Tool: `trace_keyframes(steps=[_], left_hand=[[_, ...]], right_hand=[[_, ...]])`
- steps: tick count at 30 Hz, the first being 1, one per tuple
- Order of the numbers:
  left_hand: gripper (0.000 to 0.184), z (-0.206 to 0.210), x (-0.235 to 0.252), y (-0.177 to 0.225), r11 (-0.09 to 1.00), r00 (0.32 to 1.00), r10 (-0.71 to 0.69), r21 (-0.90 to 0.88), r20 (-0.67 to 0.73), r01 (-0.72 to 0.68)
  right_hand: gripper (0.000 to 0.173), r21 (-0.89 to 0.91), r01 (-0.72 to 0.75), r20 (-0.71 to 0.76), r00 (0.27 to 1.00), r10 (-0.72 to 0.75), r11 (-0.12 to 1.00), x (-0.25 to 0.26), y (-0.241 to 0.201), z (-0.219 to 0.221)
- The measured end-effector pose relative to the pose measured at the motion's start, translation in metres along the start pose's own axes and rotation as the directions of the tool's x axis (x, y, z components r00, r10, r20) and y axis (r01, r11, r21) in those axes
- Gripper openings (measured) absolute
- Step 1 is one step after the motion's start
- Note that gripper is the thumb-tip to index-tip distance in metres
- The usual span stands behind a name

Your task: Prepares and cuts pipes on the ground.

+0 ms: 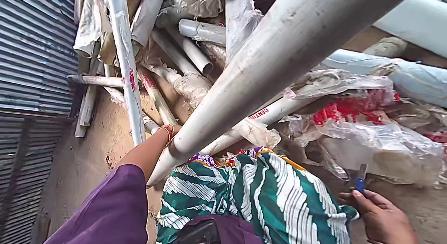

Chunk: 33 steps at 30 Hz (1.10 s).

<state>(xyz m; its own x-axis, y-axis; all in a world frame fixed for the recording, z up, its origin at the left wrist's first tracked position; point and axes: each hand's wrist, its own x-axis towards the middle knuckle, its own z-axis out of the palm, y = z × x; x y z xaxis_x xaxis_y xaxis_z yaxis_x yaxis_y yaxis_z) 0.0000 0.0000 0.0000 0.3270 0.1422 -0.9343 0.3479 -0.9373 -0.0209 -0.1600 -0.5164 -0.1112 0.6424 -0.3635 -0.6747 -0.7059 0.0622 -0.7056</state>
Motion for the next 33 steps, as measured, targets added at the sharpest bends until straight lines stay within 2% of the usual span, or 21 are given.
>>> trace_keyframes(steps=[4,8,10,12,14,16,18,19,21,23,25,27,29,31,33], left_hand=[[0.035,0.006,0.044,0.024,0.986,0.995,0.062,-0.16,0.083,-0.048],[0.041,0.028,0.1,0.039,0.966,0.989,0.081,-0.253,0.127,-0.046],[0.051,0.045,0.14,0.028,0.979,0.993,0.091,-0.188,0.072,-0.077],[0.061,0.057,0.161,0.02,0.99,0.997,0.057,-0.129,-0.046,-0.062],[0.062,0.054,0.156,0.011,0.996,0.982,0.002,-0.088,-0.189,-0.019],[0.055,0.051,0.128,0.01,0.995,0.954,-0.006,-0.097,-0.301,-0.024],[0.045,0.062,0.096,0.02,0.977,0.926,0.054,-0.173,-0.372,-0.127],[0.047,0.072,0.081,0.029,0.963,0.922,0.092,-0.202,-0.376,-0.178],[0.074,0.098,0.062,0.049,0.951,0.94,0.166,-0.204,-0.299,-0.233],[0.1,0.13,0.061,0.07,0.971,0.961,0.191,-0.106,-0.201,-0.215],[0.103,0.152,0.067,0.084,0.985,0.97,0.174,0.048,-0.169,-0.168],[0.102,0.16,0.074,0.085,0.981,0.962,0.176,0.118,-0.208,-0.154],[0.101,0.155,0.074,0.083,0.982,0.966,0.167,0.121,-0.198,-0.145],[0.101,0.147,0.075,0.083,0.986,0.973,0.151,0.1,-0.175,-0.135],[0.101,0.144,0.076,0.082,0.989,0.976,0.137,0.077,-0.17,-0.125]], right_hand=[[0.012,0.023,0.05,-0.024,0.998,-0.05,0.998,0.0,-0.009,0.005],[0.013,0.025,0.016,-0.068,0.998,-0.014,1.0,-0.001,-0.015,0.013],[0.015,0.029,-0.003,-0.106,0.994,0.006,1.0,0.0,-0.018,0.02],[0.021,0.006,0.018,-0.161,0.987,-0.017,1.0,0.002,-0.021,0.024],[0.026,-0.012,0.045,-0.174,0.984,-0.047,0.999,0.007,-0.028,0.033],[0.033,-0.015,0.058,-0.17,0.984,-0.06,0.998,0.016,-0.038,0.045],[0.029,-0.024,0.144,-0.15,0.978,-0.146,0.989,0.027,-0.049,0.058],[0.025,-0.005,0.209,-0.115,0.971,-0.209,0.978,0.031,-0.056,0.064],[0.017,0.074,0.306,-0.059,0.952,-0.302,0.949,0.043,-0.073,0.082],[0.014,0.187,0.353,-0.025,0.935,-0.355,0.917,0.057,-0.089,0.099],[0.012,0.227,0.407,-0.001,0.909,-0.417,0.885,0.072,-0.098,0.113],[0.011,0.002,0.499,0.002,0.867,-0.499,0.867,0.084,-0.102,0.119],[0.026,-0.311,0.54,0.042,0.83,-0.557,0.782,0.09,-0.097,0.122],[0.032,-0.436,0.546,0.149,0.828,-0.541,0.715,0.087,-0.09,0.13],[0.027,-0.474,0.605,0.33,0.796,-0.508,0.64,0.074,-0.082,0.142]])
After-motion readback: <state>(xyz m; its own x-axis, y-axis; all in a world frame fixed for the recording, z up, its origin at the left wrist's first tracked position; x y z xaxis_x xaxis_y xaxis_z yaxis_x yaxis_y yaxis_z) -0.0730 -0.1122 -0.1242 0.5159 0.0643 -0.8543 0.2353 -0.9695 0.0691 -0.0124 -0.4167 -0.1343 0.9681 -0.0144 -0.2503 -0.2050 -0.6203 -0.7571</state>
